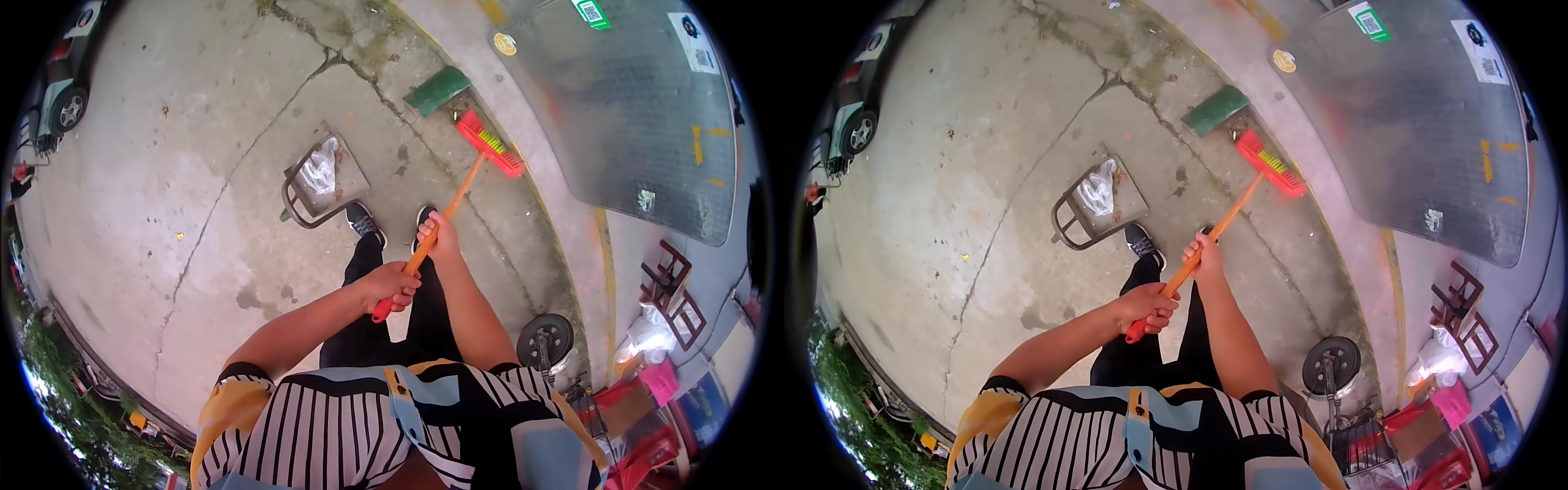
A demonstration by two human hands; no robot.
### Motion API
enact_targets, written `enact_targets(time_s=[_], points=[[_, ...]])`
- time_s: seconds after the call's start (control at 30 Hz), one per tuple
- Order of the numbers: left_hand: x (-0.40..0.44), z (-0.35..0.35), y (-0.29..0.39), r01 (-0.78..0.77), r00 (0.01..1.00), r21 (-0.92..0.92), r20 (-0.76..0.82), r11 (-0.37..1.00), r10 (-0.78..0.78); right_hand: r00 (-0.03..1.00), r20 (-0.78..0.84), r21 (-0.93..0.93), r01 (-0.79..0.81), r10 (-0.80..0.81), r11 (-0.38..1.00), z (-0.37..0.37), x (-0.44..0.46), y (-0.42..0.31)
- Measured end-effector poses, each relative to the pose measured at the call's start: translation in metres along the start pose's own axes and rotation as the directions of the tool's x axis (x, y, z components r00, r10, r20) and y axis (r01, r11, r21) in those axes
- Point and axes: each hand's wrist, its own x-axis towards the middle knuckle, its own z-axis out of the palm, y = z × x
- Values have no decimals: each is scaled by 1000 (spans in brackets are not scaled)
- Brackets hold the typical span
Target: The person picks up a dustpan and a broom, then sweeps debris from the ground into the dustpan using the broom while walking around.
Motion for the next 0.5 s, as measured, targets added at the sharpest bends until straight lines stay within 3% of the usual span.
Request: enact_targets(time_s=[0.03, 0.13, 0.27, 0.3, 0.37, 0.43, 0.5], points=[[-5, -4, 0, -2, 998, -129, 60, 992, 10, 1000, -28, -42, 7, -8, 999, 7, 8, 5], [-34, 20, -31, -13, 998, -182, 53, 983, 23, 998, -12, -166, 55, -58, 985, 26, -30, 14], [-52, 57, -41, 34, 999, -42, -26, 999, -35, 993, -34, -136, 108, -114, 985, 19, -83, 8], [-42, 58, -31, 34, 998, 23, -48, 999, -33, 988, -96, -150, 105, -120, 983, 16, -77, -3], [-11, 60, -13, -3, 996, 98, -89, 995, 11, 995, -70, -117, 56, -64, 992, 4, -40, -28], [3, 68, -15, -22, 997, -38, -71, 999, 19, 998, -66, -125, -16, 8, 992, -14, -6, -37], [-5, 77, -25, -19, 997, -115, -75, 993, 10, 999, -45, -209, -39, 30, 977, -6, -34, -31]])
